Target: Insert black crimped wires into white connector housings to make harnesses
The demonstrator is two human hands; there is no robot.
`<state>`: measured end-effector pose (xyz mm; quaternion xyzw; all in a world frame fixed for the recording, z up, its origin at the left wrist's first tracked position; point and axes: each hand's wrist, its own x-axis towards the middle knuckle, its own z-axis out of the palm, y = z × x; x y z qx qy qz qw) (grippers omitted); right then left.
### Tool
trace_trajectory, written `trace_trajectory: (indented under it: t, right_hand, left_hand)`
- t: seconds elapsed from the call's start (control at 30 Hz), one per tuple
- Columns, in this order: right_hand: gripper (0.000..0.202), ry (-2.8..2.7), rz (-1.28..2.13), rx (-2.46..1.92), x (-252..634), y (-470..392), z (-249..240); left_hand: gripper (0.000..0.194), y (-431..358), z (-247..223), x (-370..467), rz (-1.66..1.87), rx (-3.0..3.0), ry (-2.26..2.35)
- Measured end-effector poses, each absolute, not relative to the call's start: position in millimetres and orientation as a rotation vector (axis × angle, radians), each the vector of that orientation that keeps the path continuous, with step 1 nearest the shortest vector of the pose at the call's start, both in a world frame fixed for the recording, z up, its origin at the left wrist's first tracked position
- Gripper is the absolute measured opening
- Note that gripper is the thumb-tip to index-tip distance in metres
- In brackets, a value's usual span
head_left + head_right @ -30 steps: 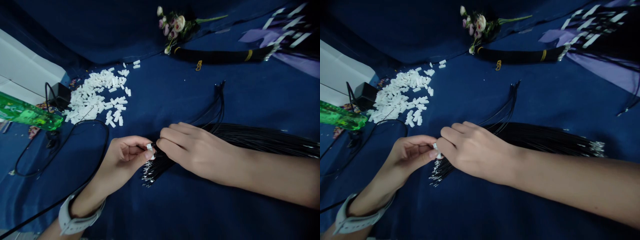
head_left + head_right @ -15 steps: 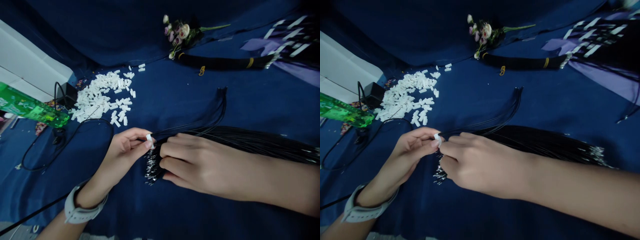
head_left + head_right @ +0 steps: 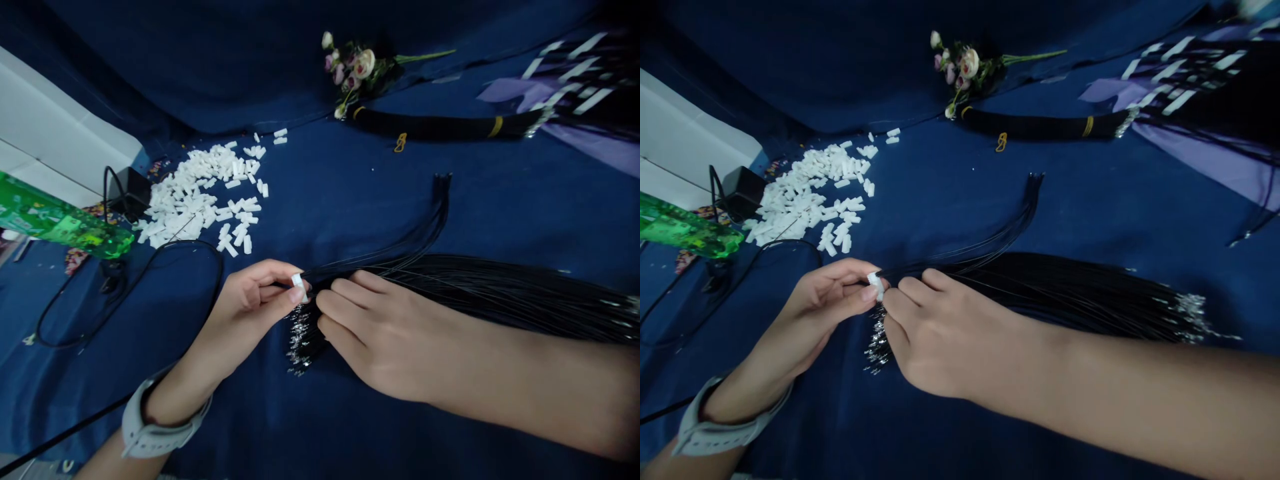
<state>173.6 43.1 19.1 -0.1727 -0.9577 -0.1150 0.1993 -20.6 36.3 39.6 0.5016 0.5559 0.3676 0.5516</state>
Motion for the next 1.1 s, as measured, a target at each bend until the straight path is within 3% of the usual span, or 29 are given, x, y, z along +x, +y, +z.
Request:
trace_trajectory:
  t: [0.17,0.43,1.1]
  right_hand:
    - [0.023,-2.644,-0.199,-0.521,173,44,21]
    - [0.014,-2.417,0.618,-0.776,180,55,38]
    - [0.016,-2.432,0.446,-0.845,182,58,45]
  left_hand:
    - [0.014,37,40,-21,0.858,1.138,1.299]
    - [0.012,36,42,-20,0.854,1.092,1.267]
    - [0.012,35,39,-20,0.703,1.117,1.161]
